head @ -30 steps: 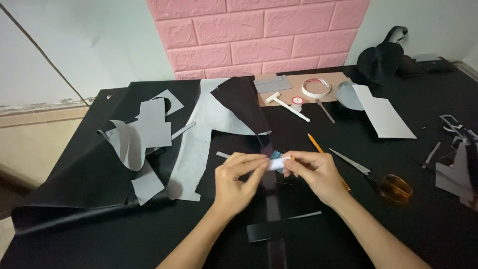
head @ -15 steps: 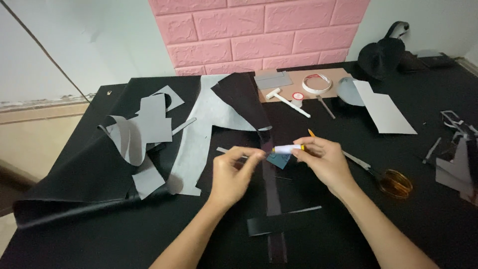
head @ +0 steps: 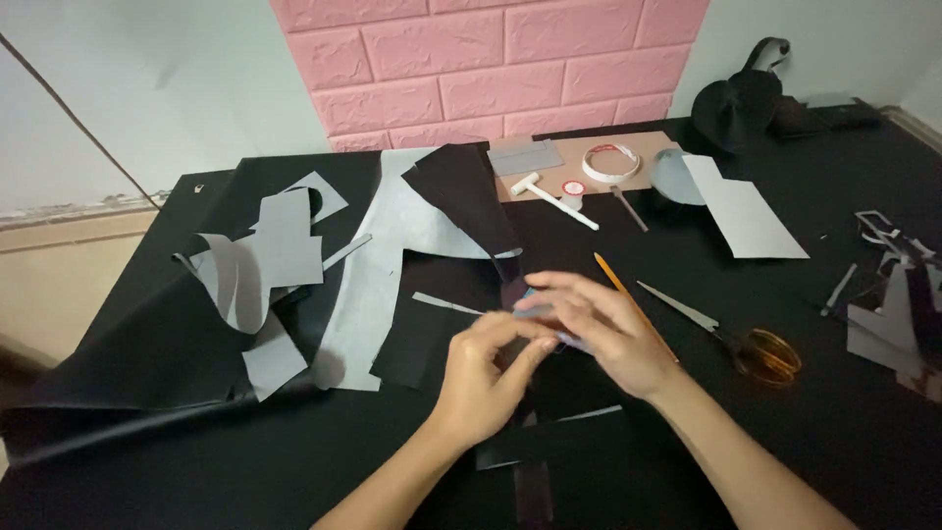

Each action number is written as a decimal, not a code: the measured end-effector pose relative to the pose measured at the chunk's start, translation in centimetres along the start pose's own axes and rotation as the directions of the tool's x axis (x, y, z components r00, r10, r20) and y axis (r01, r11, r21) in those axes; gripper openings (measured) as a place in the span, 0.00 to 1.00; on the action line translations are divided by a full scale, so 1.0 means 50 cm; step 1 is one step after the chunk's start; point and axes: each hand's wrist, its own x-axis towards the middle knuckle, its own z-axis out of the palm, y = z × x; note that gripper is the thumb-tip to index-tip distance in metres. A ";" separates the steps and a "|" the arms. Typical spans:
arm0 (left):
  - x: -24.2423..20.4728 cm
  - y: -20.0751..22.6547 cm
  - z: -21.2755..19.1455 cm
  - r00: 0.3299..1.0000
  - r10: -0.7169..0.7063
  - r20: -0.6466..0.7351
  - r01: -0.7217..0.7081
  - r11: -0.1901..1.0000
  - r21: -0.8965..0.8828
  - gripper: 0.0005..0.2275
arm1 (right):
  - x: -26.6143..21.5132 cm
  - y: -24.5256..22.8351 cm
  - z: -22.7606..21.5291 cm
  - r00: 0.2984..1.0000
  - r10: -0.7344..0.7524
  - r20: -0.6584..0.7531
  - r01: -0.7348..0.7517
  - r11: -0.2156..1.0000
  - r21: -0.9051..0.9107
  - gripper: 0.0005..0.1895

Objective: The person is preparing leather scraps by smoothing edges with a tool, cutting a piece with scissors, and then manipulating thread.

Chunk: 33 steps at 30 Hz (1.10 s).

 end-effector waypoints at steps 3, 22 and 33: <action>0.006 0.012 -0.007 0.995 -0.054 -0.090 0.050 0.998 -0.045 0.04 | 0.011 0.043 -0.006 0.998 0.014 0.066 -0.029 0.971 0.236 0.28; 0.021 -0.007 -0.019 0.916 -0.240 0.321 0.057 0.871 0.488 0.07 | 0.006 -0.054 0.002 0.925 0.147 -0.351 -0.232 0.949 -0.214 0.14; 0.013 -0.010 -0.014 0.903 -0.193 0.384 -0.069 0.816 0.574 0.05 | 0.013 0.012 -0.001 0.923 0.087 -0.375 -0.125 0.989 -0.078 0.09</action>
